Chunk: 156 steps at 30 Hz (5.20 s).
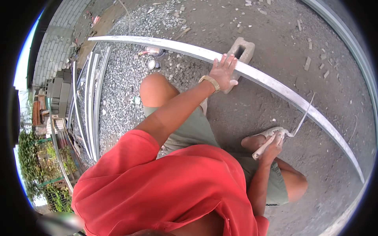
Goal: Use a trowel to apply and smooth white plaster onto a long plastic strip.
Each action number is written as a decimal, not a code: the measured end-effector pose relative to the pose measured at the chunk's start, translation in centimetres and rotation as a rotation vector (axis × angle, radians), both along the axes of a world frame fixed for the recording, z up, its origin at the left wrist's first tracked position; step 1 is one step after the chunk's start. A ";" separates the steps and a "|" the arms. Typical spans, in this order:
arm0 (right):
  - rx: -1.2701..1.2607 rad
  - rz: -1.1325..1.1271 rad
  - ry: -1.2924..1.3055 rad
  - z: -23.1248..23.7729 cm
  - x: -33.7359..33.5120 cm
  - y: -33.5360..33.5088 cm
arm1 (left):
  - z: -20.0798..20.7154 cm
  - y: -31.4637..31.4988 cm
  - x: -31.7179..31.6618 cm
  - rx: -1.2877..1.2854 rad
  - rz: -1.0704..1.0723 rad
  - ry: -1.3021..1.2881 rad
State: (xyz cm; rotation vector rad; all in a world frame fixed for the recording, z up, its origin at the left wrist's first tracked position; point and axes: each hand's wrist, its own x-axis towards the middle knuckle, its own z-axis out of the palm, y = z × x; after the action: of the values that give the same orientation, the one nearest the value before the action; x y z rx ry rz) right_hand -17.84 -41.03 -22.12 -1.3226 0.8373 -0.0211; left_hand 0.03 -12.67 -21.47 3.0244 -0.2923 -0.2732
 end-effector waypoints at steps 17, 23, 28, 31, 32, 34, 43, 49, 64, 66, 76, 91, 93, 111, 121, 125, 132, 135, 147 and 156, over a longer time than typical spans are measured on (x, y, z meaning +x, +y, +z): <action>-0.024 0.148 -0.083 5.0 0.9 3.0 | 1.1 5.8 -1.6 0.180 -0.166 -0.056; -0.357 0.008 -0.224 14.3 0.8 -7.1 | 1.0 -0.8 0.1 0.196 -0.164 -0.059; -0.918 -0.003 0.012 19.7 -1.2 -19.9 | 1.2 -4.2 2.5 0.168 -0.294 -0.070; -1.244 0.069 0.285 15.5 -2.2 -22.2 | 1.1 -6.0 4.9 0.103 -0.304 -0.019; -1.234 0.108 0.353 13.2 -2.7 -22.0 | 0.9 -6.6 5.8 0.086 -0.294 0.031; -1.244 0.295 0.395 8.4 -3.9 -20.6 | 0.5 -7.4 6.7 0.092 -0.303 0.014; -1.061 0.219 0.648 1.2 -4.6 -28.0 | 0.0 -8.3 6.0 0.027 -0.273 -0.104; -1.064 0.106 0.603 2.0 -3.1 -30.3 | -0.1 -8.6 6.1 0.041 -0.263 -0.093; -1.003 -0.057 0.648 -0.8 0.7 -43.2 | -1.6 -8.2 6.7 0.015 -0.320 -0.188; -1.125 0.026 0.534 -0.8 -0.3 -38.9 | -1.6 -8.2 6.8 0.019 -0.284 -0.166; -1.022 -0.023 0.541 -8.1 -3.5 -49.5 | -0.9 -8.2 7.0 0.047 -0.278 -0.002; 0.166 -0.287 -0.251 -6.9 11.6 -32.4 | -0.9 -19.6 14.5 -0.078 -0.481 1.040; 0.090 -0.283 -0.226 -6.4 13.9 -32.6 | -2.0 -19.7 15.4 -0.152 -0.527 1.190; 0.301 0.165 0.016 0.2 19.6 -14.6 | 3.7 5.6 14.2 0.287 -0.339 0.176; -0.535 0.032 -0.014 10.3 14.7 -22.2 | 8.5 8.7 8.4 0.424 -0.519 0.658; -0.230 -0.011 0.110 7.2 11.9 -21.0 | 13.8 11.6 7.5 -0.154 -0.237 0.509; -0.072 -0.218 -0.097 1.9 11.5 -18.6 | 19.3 11.2 3.5 -0.883 0.059 0.110; -0.103 -0.242 -0.012 0.6 12.9 -18.9 | 19.2 9.8 2.7 -1.035 0.099 0.122; -0.801 -0.023 0.051 -7.2 12.6 -2.6 | 19.7 7.1 7.0 -0.724 0.033 -0.004; -0.307 -0.448 -0.083 -4.7 13.6 -16.1 | 18.1 7.2 7.6 -0.528 -0.049 0.109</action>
State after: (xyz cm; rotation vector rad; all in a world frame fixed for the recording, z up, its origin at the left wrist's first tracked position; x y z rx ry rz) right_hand -4.20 -57.14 -26.80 -1.3811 1.0744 -0.5725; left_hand 7.63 -5.51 -3.34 2.4764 -0.3636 -0.3063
